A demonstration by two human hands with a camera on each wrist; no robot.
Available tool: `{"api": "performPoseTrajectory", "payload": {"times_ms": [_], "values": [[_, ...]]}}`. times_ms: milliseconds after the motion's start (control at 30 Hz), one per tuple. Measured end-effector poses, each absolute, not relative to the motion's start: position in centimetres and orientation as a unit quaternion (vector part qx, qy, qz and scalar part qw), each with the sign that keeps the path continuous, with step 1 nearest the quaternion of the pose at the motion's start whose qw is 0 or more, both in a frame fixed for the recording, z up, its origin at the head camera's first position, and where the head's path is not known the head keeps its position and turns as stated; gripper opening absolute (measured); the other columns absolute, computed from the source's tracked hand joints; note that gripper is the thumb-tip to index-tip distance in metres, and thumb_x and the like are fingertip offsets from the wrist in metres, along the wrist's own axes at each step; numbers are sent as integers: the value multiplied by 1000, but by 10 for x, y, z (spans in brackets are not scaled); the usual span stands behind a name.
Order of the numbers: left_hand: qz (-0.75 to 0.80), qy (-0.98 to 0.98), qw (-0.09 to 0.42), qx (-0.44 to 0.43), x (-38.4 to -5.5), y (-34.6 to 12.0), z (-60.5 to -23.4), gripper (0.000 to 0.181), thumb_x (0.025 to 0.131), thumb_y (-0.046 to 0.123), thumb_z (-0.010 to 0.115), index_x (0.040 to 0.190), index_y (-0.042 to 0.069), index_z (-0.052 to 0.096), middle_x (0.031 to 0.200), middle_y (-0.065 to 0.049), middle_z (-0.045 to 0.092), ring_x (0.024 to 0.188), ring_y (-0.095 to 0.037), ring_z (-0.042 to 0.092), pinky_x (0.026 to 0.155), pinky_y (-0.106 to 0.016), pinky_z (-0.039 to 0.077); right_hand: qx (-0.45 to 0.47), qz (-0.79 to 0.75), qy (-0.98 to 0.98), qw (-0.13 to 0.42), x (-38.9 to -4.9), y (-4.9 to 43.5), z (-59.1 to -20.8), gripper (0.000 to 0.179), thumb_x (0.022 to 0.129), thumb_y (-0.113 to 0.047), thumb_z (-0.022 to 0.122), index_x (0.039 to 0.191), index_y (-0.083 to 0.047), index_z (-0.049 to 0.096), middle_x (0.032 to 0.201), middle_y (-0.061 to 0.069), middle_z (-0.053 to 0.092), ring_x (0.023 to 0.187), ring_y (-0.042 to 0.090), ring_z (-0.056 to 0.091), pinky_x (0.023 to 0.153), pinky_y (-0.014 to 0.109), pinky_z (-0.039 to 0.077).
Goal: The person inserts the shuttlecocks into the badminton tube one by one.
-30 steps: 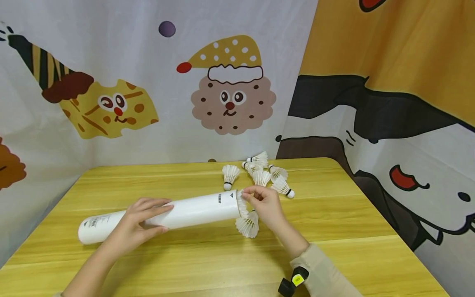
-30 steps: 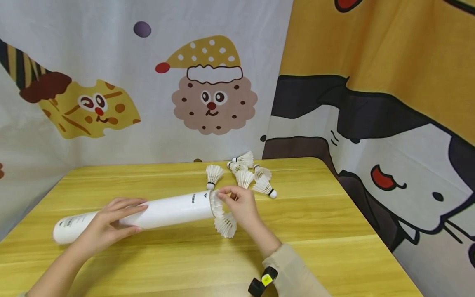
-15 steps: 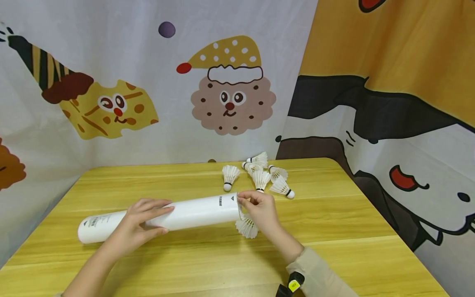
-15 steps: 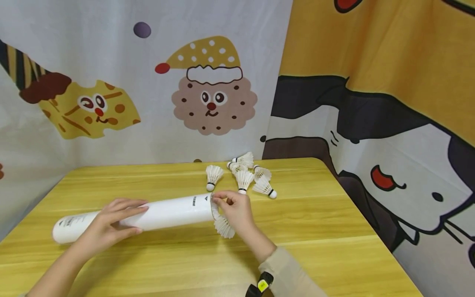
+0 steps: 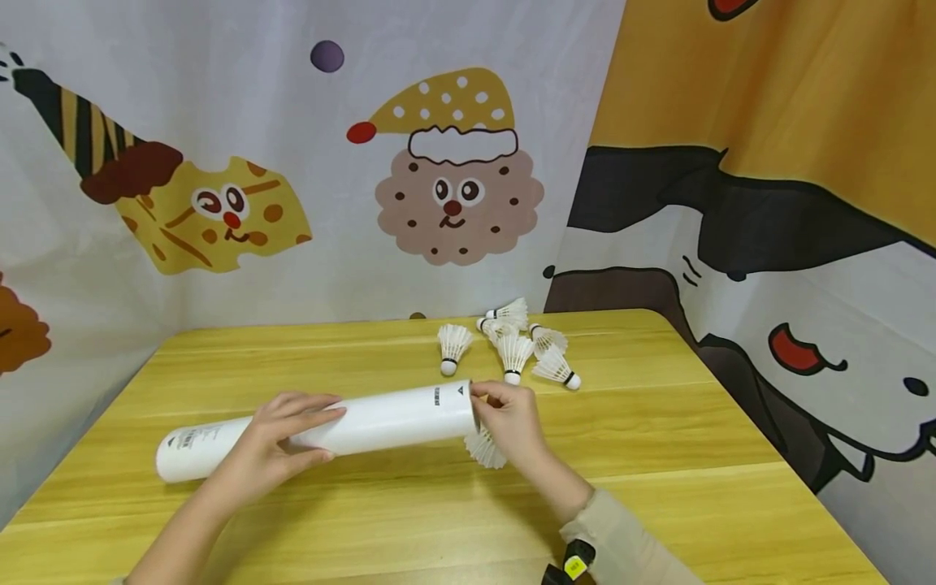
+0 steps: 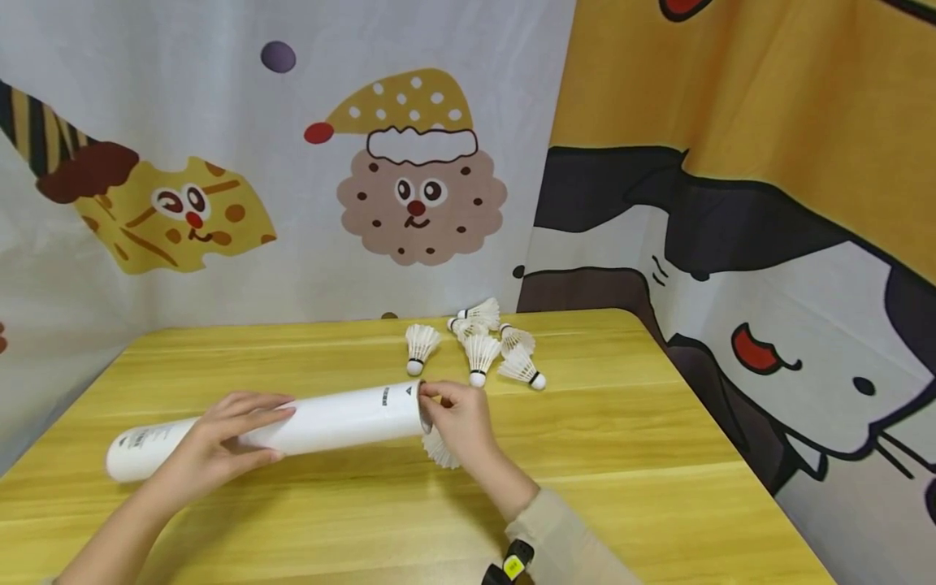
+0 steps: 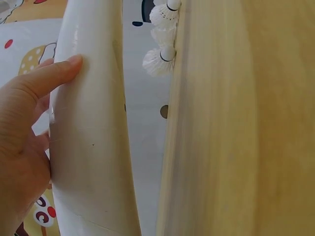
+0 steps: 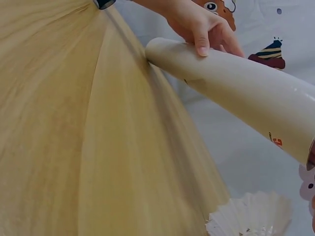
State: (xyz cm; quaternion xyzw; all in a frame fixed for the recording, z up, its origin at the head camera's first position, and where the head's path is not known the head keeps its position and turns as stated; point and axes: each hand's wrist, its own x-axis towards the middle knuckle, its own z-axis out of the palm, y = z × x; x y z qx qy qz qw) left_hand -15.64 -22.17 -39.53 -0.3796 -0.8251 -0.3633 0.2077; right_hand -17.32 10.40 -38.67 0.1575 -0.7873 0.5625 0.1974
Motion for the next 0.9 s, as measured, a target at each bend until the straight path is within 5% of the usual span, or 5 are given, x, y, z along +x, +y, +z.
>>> {"api": "performPoseTrajectory", "payload": {"times_ms": [333, 900], "values": [[-361, -822, 220, -382, -160, -221, -399, 66, 59, 4, 89, 120, 13, 68, 124, -5, 61, 109, -16, 48, 87, -33, 22, 279, 484, -762, 327, -172, 109, -374, 18, 69, 20, 74, 80, 6, 72, 80, 15, 70, 53, 12, 49, 47, 23, 43], [-362, -836, 196, -363, -156, -224, -393, 65, 63, 3, 87, 123, 16, 67, 127, -5, 60, 111, -13, 48, 88, -34, 25, 232, 534, -766, 272, -186, 144, -364, 11, 77, 8, 75, 88, 6, 73, 77, 13, 67, 52, 12, 41, 47, 24, 35]]}}
